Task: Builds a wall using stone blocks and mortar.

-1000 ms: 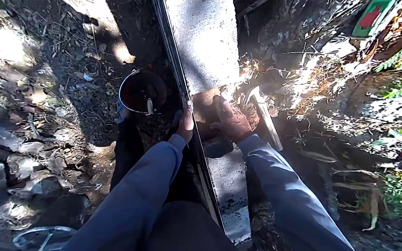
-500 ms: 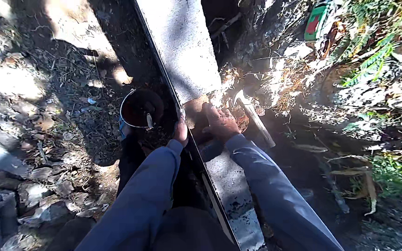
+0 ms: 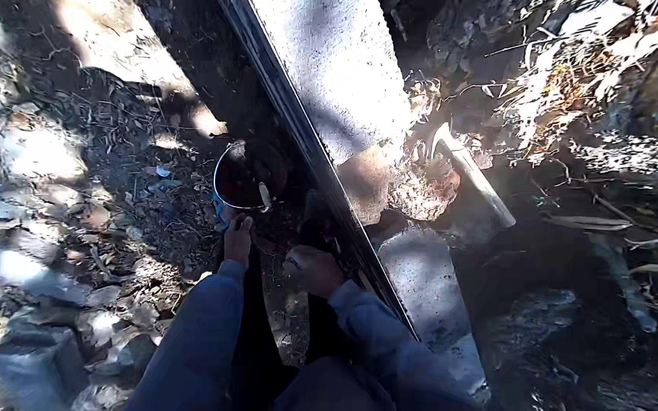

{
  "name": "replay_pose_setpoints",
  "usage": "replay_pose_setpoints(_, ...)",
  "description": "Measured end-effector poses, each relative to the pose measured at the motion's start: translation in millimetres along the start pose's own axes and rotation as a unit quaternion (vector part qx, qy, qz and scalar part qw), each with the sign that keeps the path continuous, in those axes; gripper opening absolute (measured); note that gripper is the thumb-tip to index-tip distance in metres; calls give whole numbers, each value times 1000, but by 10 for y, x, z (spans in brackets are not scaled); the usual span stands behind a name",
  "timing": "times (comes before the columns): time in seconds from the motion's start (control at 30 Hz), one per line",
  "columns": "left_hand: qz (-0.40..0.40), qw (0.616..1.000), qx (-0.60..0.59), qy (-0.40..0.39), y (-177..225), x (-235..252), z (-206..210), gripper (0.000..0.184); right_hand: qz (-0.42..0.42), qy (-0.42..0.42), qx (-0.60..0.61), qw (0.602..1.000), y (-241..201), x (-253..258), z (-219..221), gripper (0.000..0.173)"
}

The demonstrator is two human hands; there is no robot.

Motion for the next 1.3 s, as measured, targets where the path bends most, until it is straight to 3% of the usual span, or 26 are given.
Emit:
replay_pose_setpoints(0.1,-24,1000,19,0,-199,347,-271,41,159,-50,15,986,491,887,352,45)
replay_pose_setpoints(0.23,-9,999,42,-8,-275,916,-596,41,271,36,45,961,799,1903,463,52)
replay_pose_setpoints(0.33,30,993,112,-8,-303,1375,-729,49,274,140,84,948,935,2477,519,57)
replay_pose_setpoints(0.47,51,979,192,-45,-214,2091,-782,70,261,88,27,961,920,3191,770,67)
replay_pose_setpoints(0.6,32,960,258,-105,-307,2797,-612,77,282,95,56,953,1090,3669,1000,48)
replay_pose_setpoints(0.7,16,964,230,-131,-462,2902,-537,68,299,112,69,945,1095,3541,833,48)
replay_pose_setpoints(0.77,33,944,297,-137,-425,2813,-521,63,297,113,-7,948,1154,3466,649,52)
replay_pose_setpoints(0.83,74,944,291,-134,-446,2754,-453,63,239,137,-80,958,1240,3559,560,50)
replay_pose_setpoints(0.87,97,949,266,-142,-410,2714,-405,72,206,134,-100,964,1206,3633,521,47)
replay_pose_setpoints(1.0,109,980,135,-99,-345,2377,-553,77,111,14,-179,978,591,3468,707,32)
replay_pose_setpoints(1.07,101,988,110,-39,-178,2021,-742,63,112,-29,-177,977,256,3132,749,35)
replay_pose_setpoints(1.1,104,989,105,-21,-44,1829,-874,66,117,-29,-171,978,73,2952,657,36)
replay_pose_setpoints(1.17,96,986,134,-4,118,1238,-1145,69,131,25,-127,983,-252,2368,469,40)
replay_pose_setpoints(1.23,135,982,134,4,298,734,-1257,75,151,121,-99,976,-523,1843,110,44)
replay_pose_setpoints(1.3,170,979,113,11,398,175,-1492,82,174,162,-76,968,-848,1473,-63,43)
Point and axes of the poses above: each hand's wrist, its own x-axis towards the middle knuckle, its own z-axis out of the palm, y = z × x, the point moved 4 cm from there along x, towards the middle knuckle, and after that the axes turned 8 degrees about x, right-handed, at the moved point
